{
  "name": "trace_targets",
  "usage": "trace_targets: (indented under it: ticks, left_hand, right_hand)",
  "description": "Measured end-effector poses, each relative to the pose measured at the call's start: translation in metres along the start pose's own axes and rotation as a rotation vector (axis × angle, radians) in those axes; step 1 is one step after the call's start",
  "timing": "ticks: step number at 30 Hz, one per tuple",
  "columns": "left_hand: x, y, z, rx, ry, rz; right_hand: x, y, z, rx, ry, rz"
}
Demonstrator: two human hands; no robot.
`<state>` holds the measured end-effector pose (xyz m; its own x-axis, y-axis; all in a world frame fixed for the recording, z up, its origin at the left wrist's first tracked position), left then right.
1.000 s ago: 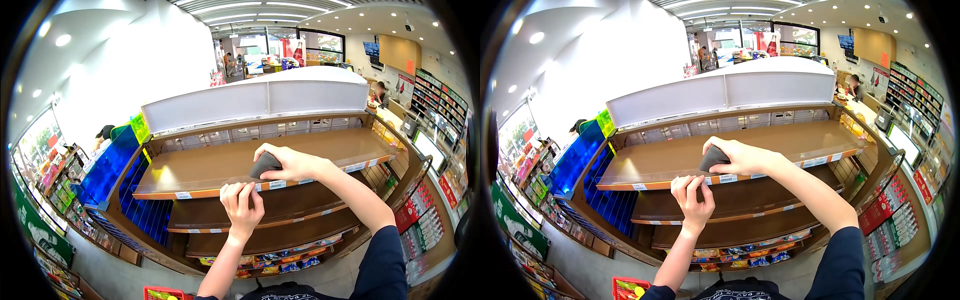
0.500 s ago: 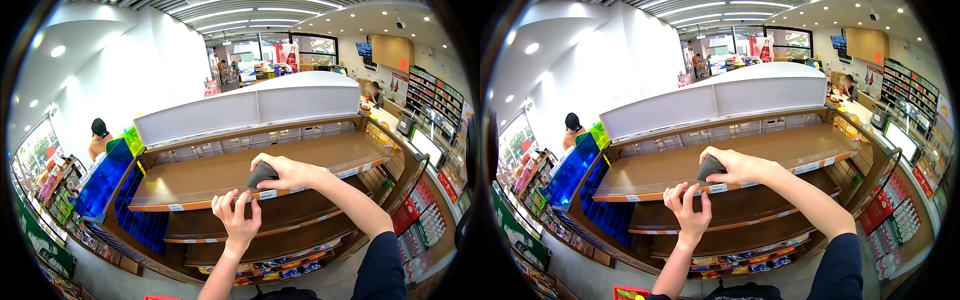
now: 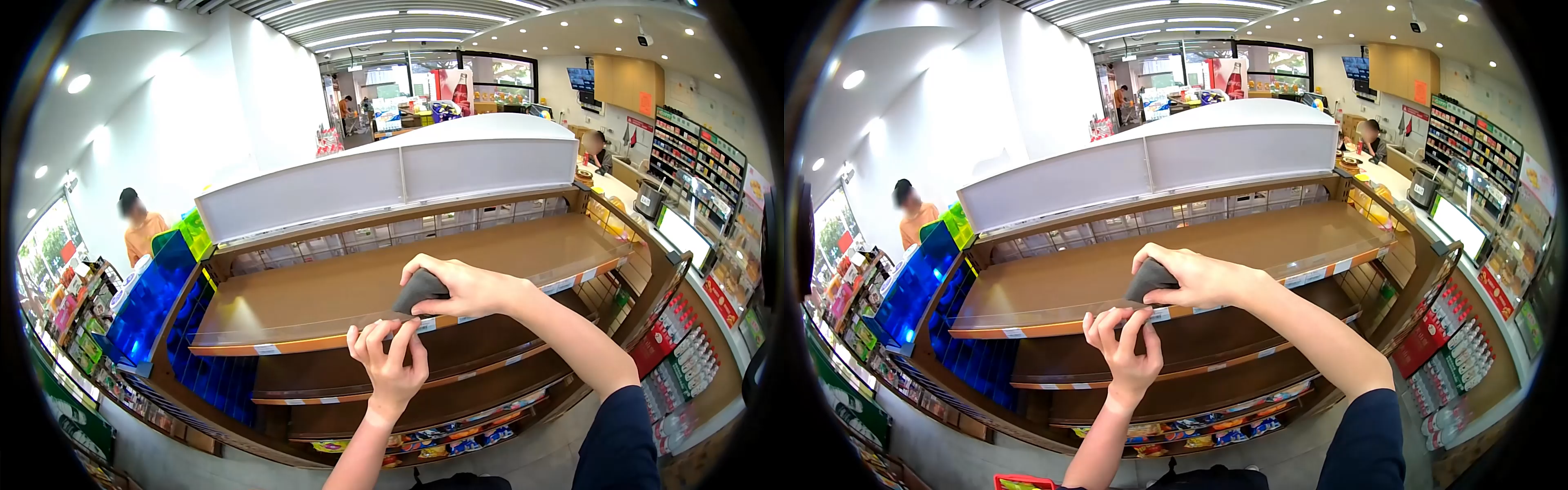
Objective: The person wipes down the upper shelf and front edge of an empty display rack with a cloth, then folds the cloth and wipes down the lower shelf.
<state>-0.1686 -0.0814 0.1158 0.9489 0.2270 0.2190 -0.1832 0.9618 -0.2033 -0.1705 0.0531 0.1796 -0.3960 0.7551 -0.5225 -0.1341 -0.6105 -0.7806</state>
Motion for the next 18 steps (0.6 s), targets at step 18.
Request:
trace_targets:
  ticks: [18]
  left_hand:
    - [0.0, -0.002, 0.002, 0.022, -0.033, -0.017]
  right_hand:
    - [0.009, -0.012, -0.015, 0.012, 0.067, 0.066]
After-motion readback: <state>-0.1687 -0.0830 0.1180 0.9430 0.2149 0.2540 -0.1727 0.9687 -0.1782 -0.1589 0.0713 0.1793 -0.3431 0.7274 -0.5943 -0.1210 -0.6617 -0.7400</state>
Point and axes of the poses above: each hand's wrist, its own z-axis towards the middle knuckle, its own y-axis out of the palm, x = y × z, the point moved 10 cm from there along z, towards the middle knuckle, and after that the axes turned 2 degrees about -y, right-handed, at the moved point
